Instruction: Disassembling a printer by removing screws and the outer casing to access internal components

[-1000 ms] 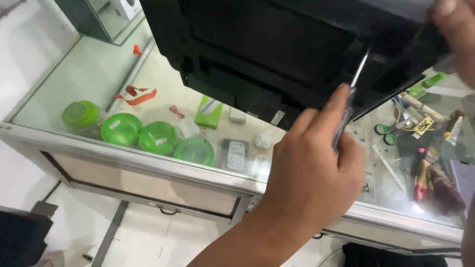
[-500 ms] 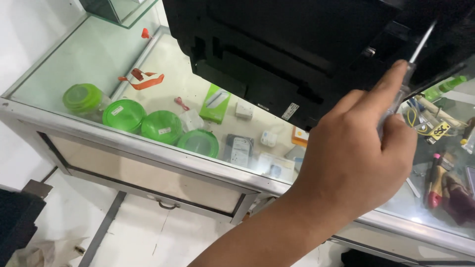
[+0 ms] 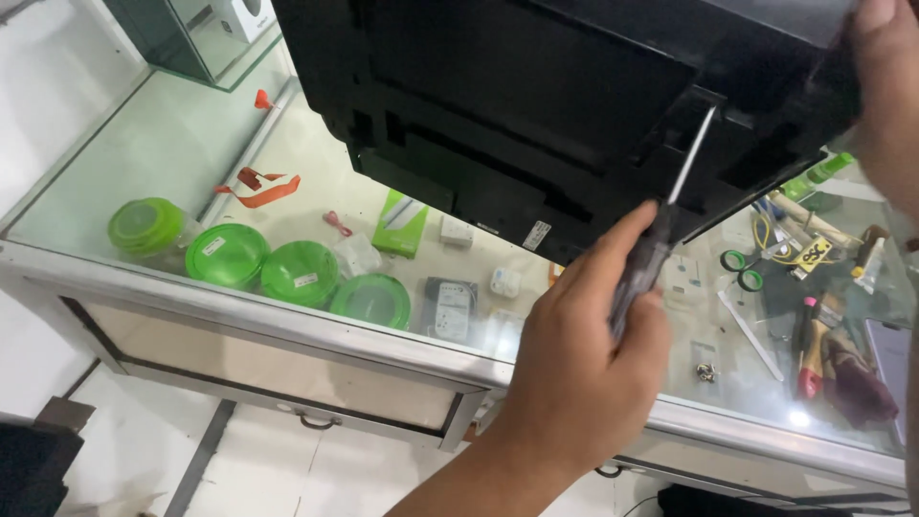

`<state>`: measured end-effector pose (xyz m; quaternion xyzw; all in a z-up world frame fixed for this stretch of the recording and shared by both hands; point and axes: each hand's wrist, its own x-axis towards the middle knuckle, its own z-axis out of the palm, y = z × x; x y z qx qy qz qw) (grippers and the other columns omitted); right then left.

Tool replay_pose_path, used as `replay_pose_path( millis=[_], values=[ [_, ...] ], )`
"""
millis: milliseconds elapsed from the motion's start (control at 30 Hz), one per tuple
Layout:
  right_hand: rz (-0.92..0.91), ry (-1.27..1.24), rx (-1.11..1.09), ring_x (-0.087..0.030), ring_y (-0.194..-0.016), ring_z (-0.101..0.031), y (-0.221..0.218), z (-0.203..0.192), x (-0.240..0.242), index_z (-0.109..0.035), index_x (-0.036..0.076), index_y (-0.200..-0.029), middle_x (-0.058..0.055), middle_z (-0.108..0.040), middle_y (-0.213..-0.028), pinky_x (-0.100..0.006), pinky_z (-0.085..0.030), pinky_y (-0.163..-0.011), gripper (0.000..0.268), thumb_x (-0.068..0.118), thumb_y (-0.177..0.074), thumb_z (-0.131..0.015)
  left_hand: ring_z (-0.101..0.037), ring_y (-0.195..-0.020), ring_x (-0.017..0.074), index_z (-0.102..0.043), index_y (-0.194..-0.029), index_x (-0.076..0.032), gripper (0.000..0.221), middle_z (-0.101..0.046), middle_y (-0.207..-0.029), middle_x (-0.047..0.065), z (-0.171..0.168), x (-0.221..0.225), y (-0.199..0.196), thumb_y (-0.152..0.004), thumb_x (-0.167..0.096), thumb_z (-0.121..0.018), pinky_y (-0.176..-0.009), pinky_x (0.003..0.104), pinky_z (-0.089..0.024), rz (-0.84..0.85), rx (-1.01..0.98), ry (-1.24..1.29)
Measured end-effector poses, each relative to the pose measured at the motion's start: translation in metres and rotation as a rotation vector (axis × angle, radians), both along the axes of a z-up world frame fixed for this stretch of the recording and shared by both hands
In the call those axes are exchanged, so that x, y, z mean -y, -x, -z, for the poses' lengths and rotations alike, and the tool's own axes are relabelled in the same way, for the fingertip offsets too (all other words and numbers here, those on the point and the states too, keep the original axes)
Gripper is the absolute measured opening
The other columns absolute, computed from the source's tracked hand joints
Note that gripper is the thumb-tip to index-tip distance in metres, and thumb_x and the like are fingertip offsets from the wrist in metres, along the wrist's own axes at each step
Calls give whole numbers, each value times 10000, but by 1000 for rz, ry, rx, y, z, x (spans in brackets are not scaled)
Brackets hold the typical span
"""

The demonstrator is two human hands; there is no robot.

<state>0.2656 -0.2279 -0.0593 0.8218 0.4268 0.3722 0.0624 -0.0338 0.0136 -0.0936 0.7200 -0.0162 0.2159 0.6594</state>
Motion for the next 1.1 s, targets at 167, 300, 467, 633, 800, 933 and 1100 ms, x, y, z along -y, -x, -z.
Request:
replay_pose_path(
  millis=[167,300,467,633,800,933,1100],
  values=[
    [-318,-434,-374,-465,-1312,-460,140,-30,-88,-311,-127,-1439,-350,-403,-1413,-519,-386,-1107,555,-46,-1161,-784,-660,-916,135,-521,-1517,-178,580,-719,-1065,54,38,-5,33,-938,-178,-503,-790,267,-549,76,-224,248],
    [-227,-452,-349,-459,-1283,-463,150,-30,-94,-333,-143,-1450,-347,-424,-1379,-511,-378,-1116,577,-125,-1115,-802,-713,-933,112,-569,-1491,-225,592,-760,-1006,19,66,-7,35,-904,-168,-530,-799,258,-573,25,-343,218],
    [-254,-445,-367,-483,-1280,-499,131,-25,-83,-352,-167,-1479,-380,-456,-1380,-523,-395,-1106,478,-196,-1109,-653,-746,-916,94,-625,-1452,-240,586,-774,-962,-9,83,-16,36,-876,-157,-550,-757,243,-587,-27,-381,198],
    [-145,-496,-405,-393,-1153,-489,152,-36,-99,-363,-149,-1446,-317,-429,-1333,-429,-445,-916,497,-151,-1046,-657,-609,-606,116,-603,-1441,-225,544,-751,-896,-39,78,-22,30,-904,-302,-562,-624,254,-536,-77,-332,43],
    [-233,-522,-499,-428,-1293,-456,150,-38,-91,-329,-174,-1464,-326,-336,-1441,-429,-465,-940,602,-193,-1004,-716,-708,-767,212,-470,-1520,-140,557,-763,-1057,44,22,-29,17,-973,-230,-525,-701,321,-548,-58,-13,-275],
    [-276,-384,-406,-482,-1367,-395,147,-44,-78,-344,-198,-1498,-353,-342,-1452,-529,-415,-1100,705,58,-1024,-799,-642,-843,196,-483,-1530,-149,581,-667,-1038,57,-33,-26,0,-952,-191,-447,-771,286,-504,122,-55,-159],
    [-217,-462,-573,-388,-1336,-373,151,-50,-82,-296,-112,-1491,-295,-264,-1442,-416,-535,-931,747,68,-943,-770,-702,-1146,289,-495,-1506,-128,590,-727,-1315,141,-50,-15,-14,-926,-209,-424,-933,345,-504,124,-86,-185]
  ],
)
